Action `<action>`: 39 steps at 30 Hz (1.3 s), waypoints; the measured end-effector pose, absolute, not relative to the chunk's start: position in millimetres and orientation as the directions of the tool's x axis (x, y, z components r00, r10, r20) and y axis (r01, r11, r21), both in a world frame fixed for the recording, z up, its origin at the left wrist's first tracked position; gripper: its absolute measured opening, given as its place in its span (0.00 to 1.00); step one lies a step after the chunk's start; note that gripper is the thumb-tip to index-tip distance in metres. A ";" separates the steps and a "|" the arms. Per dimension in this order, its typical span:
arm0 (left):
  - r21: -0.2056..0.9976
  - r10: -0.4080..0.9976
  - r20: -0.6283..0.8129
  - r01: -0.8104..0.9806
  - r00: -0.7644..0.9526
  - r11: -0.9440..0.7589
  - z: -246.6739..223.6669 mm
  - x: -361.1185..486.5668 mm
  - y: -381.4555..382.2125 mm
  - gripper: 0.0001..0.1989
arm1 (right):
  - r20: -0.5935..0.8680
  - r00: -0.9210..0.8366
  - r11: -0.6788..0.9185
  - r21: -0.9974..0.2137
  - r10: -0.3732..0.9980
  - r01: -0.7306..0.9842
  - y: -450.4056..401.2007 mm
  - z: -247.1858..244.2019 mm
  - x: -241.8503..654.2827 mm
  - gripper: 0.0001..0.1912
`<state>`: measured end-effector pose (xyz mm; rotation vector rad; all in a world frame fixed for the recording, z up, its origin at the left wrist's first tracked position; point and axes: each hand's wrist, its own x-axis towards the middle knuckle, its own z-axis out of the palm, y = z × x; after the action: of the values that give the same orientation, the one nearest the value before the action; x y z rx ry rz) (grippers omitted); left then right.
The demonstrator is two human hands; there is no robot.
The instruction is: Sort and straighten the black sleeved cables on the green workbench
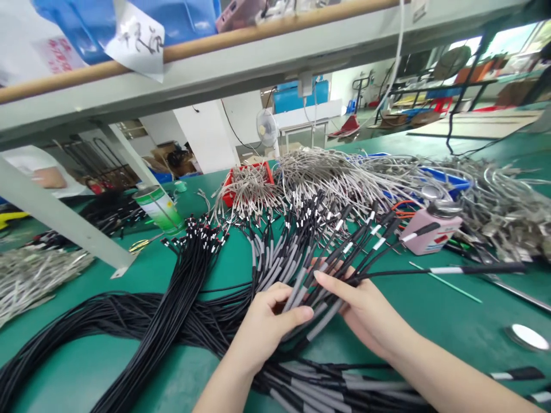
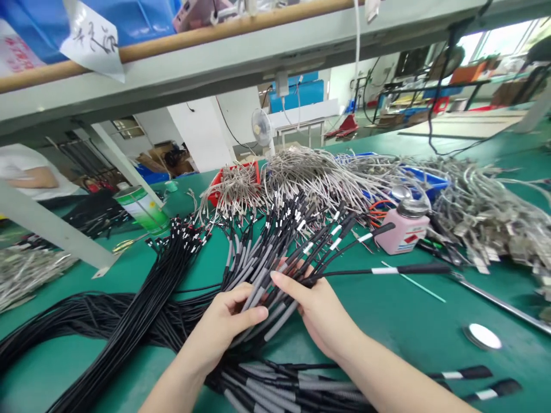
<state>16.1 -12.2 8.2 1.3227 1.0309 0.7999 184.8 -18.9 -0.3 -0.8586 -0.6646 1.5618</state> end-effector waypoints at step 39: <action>0.974 0.947 -0.181 -0.089 0.264 0.211 11.9 20.3 -12.9 0.13 | -0.074 0.039 -0.037 -0.813 0.997 -0.582 -22.4 5.0 187.9 0.15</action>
<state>20.3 -12.9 11.9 1.0924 1.0262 0.9316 187.9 -22.4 5.0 -0.8088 -0.6733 1.4383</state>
